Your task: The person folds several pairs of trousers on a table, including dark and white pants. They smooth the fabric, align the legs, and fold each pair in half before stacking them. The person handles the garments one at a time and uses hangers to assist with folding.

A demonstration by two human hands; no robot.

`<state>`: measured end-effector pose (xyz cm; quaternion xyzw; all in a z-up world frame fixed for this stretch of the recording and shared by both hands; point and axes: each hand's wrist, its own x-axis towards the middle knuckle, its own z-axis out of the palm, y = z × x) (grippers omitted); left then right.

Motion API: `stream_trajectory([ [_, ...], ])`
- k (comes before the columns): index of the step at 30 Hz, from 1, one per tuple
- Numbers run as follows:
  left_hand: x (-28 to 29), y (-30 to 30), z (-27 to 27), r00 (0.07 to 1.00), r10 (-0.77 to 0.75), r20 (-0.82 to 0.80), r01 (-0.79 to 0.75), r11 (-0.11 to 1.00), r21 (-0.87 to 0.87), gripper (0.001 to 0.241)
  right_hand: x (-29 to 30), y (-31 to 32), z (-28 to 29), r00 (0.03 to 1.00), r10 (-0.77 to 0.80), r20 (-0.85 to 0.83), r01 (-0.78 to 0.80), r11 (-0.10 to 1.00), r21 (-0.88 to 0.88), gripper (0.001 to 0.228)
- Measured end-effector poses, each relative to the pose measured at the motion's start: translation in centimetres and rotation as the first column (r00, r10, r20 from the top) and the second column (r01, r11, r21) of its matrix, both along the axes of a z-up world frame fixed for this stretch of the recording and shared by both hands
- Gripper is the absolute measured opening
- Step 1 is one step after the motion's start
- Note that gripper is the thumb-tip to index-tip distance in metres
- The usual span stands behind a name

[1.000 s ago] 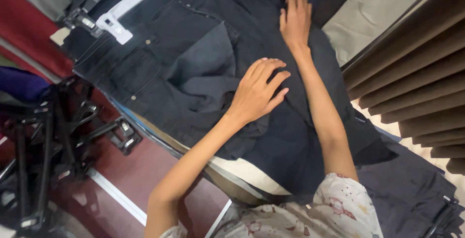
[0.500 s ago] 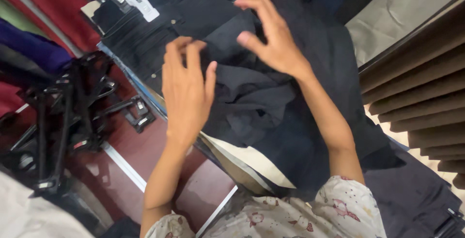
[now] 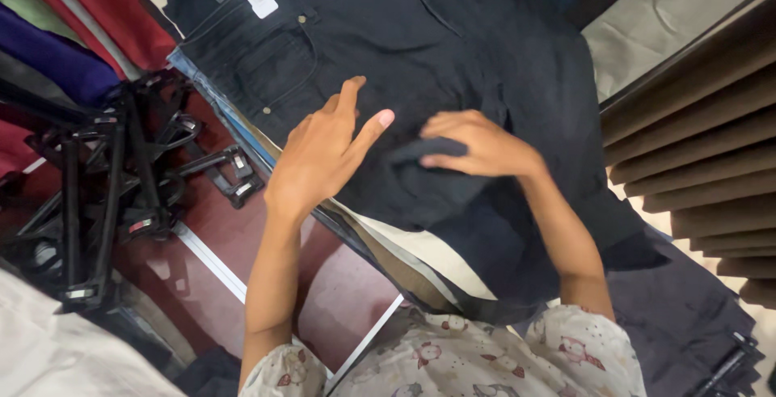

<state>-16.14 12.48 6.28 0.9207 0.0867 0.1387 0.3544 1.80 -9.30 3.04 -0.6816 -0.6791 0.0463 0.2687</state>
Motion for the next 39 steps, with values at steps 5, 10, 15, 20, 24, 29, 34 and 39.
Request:
stream_trajectory([
  [5, 0.5, -0.5, -0.8, 0.996, -0.062, 0.065, 0.05, 0.984, 0.173, 0.05, 0.5, -7.5, 3.2, 0.929, 0.142, -0.342, -0.207, 0.965, -0.162, 0.047],
  [10, 1.5, -1.9, -2.4, 0.977, -0.21, 0.025, 0.199, 0.955, 0.222, 0.039, 1.3, -15.1, 4.6, 0.936, -0.013, -0.352, -0.14, 0.904, -0.405, 0.081],
  [15, 2.5, -4.8, -3.7, 0.907, -0.421, -0.016, 0.417, 0.891, 0.179, 0.034, 2.5, -21.1, 1.6, 0.932, -0.355, -0.072, 0.27, 0.813, -0.515, 0.094],
  [20, 2.9, -7.7, -3.8, 0.849, -0.526, -0.039, 0.526, 0.839, 0.14, 0.039, 0.8, -22.8, -1.7, 0.702, -0.611, 0.365, 0.71, 0.57, -0.413, 0.075],
  [24, 2.7, -8.1, -3.4, 0.824, -0.546, -0.152, 0.562, 0.822, 0.088, 0.059, -1.1, -20.7, -0.6, 0.741, -0.648, 0.176, 0.671, 0.709, -0.216, 0.067],
  [29, 2.8, -8.3, -3.2, 0.793, -0.595, -0.131, 0.609, 0.775, 0.169, 0.048, -4.0, -15.3, -0.2, 0.884, -0.468, -0.003, 0.461, 0.872, -0.166, 0.049],
  [34, 2.8, -8.1, -2.5, 0.77, -0.63, 0.1, 0.615, 0.775, 0.145, 0.03, -5.4, -12.7, -2.9, 0.816, -0.576, 0.039, 0.578, 0.814, -0.053, 0.035],
  [39, 2.7, -8.3, -1.1, 0.867, -0.497, -0.033, 0.487, 0.859, -0.158, 0.022, -4.2, -16.0, -2.4, 0.825, -0.553, -0.112, 0.483, 0.795, -0.366, 0.027],
])
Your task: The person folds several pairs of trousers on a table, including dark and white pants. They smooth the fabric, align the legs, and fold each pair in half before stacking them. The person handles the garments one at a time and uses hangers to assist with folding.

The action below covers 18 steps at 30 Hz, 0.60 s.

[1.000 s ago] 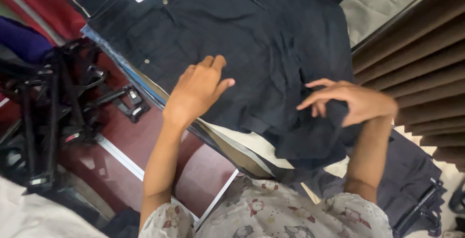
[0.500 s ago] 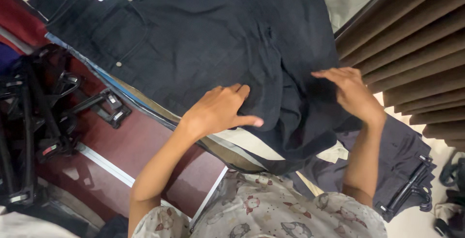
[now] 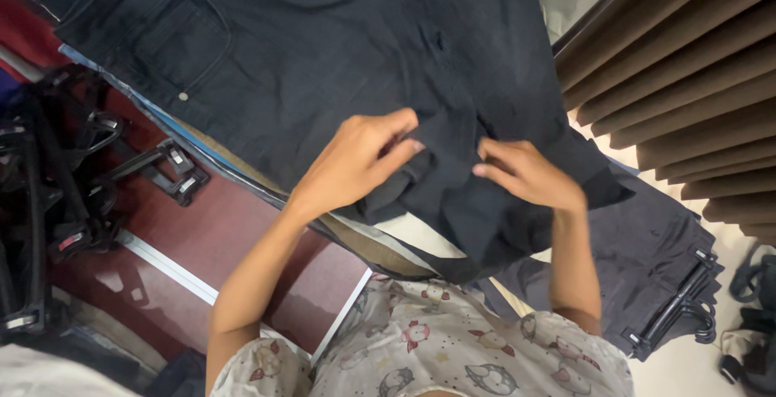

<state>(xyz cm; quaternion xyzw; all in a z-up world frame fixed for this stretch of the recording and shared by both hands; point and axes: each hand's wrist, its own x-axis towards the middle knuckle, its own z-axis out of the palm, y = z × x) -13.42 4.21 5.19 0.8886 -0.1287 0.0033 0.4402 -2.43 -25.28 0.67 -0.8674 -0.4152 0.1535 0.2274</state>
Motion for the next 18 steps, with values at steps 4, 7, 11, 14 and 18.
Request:
stream_trajectory([
  [4, -0.5, 0.4, -0.4, 0.975, -0.141, 0.174, 0.199, 0.903, -0.381, 0.017, -0.3, -2.4, 1.8, 0.965, -0.102, -0.241, 0.084, 0.993, -0.085, 0.023],
  [7, -0.3, 0.5, -1.9, 0.907, -0.216, 0.362, 0.288, 0.945, -0.156, 0.021, -0.8, -2.1, 1.5, 0.995, -0.036, -0.095, 0.053, 0.983, 0.175, 0.028],
  [11, -0.8, 0.4, -3.8, 0.916, -0.183, 0.358, 0.184, 0.982, 0.032, 0.026, -1.2, -0.2, 0.2, 0.971, 0.142, -0.191, -0.061, 0.924, 0.377, 0.039],
  [14, -1.9, 0.6, -4.3, 0.905, -0.115, 0.409, 0.113, 0.993, 0.029, 0.022, -3.2, 1.1, -1.1, 0.985, 0.169, -0.044, -0.143, 0.927, 0.345, 0.045],
  [18, -4.1, 0.8, -3.9, 0.964, 0.0, 0.267, -0.028, 0.994, 0.102, 0.018, -5.4, 2.0, -1.7, 0.989, -0.146, 0.018, 0.137, 0.962, 0.234, 0.032],
])
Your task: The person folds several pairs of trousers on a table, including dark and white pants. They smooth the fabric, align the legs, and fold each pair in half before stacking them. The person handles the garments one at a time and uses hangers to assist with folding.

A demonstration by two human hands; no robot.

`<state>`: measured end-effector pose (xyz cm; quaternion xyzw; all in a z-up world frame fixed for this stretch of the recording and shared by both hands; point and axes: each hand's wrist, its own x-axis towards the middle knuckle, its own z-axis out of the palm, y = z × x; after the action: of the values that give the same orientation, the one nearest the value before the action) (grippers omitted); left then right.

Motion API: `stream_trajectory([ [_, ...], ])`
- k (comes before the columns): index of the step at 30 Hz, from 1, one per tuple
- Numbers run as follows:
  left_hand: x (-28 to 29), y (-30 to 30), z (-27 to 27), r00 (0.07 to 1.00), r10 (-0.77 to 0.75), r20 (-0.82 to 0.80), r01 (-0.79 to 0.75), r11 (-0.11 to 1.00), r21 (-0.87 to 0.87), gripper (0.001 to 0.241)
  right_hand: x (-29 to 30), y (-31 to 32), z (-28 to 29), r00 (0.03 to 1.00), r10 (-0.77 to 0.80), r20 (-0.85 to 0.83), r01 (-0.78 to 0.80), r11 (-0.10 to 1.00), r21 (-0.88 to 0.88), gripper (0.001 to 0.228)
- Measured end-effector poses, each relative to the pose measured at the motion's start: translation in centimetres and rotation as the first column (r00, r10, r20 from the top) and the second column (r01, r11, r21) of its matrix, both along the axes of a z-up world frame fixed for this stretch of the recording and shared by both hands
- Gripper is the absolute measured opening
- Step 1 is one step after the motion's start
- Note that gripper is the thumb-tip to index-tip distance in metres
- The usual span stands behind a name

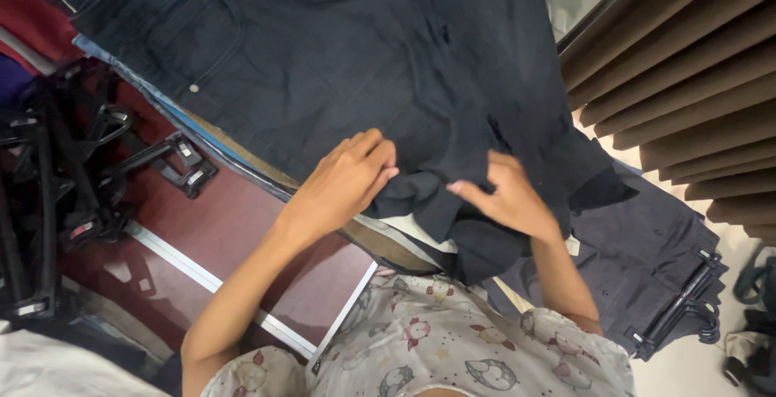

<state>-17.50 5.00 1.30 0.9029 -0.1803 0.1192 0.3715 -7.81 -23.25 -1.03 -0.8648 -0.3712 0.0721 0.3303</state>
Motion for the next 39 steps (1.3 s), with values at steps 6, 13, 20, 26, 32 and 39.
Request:
stream_trajectory([
  [6, -0.9, -0.2, 0.9, 0.974, -0.212, -0.085, 0.213, 0.977, 0.004, 0.023, 2.4, -2.0, 2.2, 0.965, -0.235, -0.112, 0.261, 0.886, 0.384, 0.042],
  [13, 0.5, -1.2, -1.5, 0.928, -0.183, 0.325, 0.112, 0.968, 0.226, 0.046, 9.2, -1.2, 1.3, 0.711, -0.137, -0.689, 0.57, 0.686, 0.451, 0.046],
  [20, 2.7, -2.1, -4.9, 0.856, -0.021, 0.517, -0.259, 0.847, 0.464, 0.03, 12.2, -5.3, -3.5, 0.72, -0.335, -0.607, 0.503, 0.855, 0.124, 0.041],
  [26, 2.5, -0.8, -3.1, 0.901, -0.104, 0.421, -0.027, 0.956, 0.293, 0.023, 13.1, -14.3, -7.0, 0.879, 0.249, -0.406, -0.186, 0.964, 0.189, 0.036],
  [32, 0.5, 1.4, 0.6, 0.953, -0.262, 0.15, 0.279, 0.955, -0.102, 0.025, 11.1, -21.7, -5.9, 0.796, -0.276, -0.538, 0.36, 0.931, 0.055, 0.06],
  [39, 0.3, 1.0, -0.6, 0.94, -0.244, -0.24, 0.252, 0.968, 0.001, 0.024, 11.3, -15.2, -0.7, 0.978, -0.09, -0.189, -0.01, 0.881, -0.472, 0.047],
])
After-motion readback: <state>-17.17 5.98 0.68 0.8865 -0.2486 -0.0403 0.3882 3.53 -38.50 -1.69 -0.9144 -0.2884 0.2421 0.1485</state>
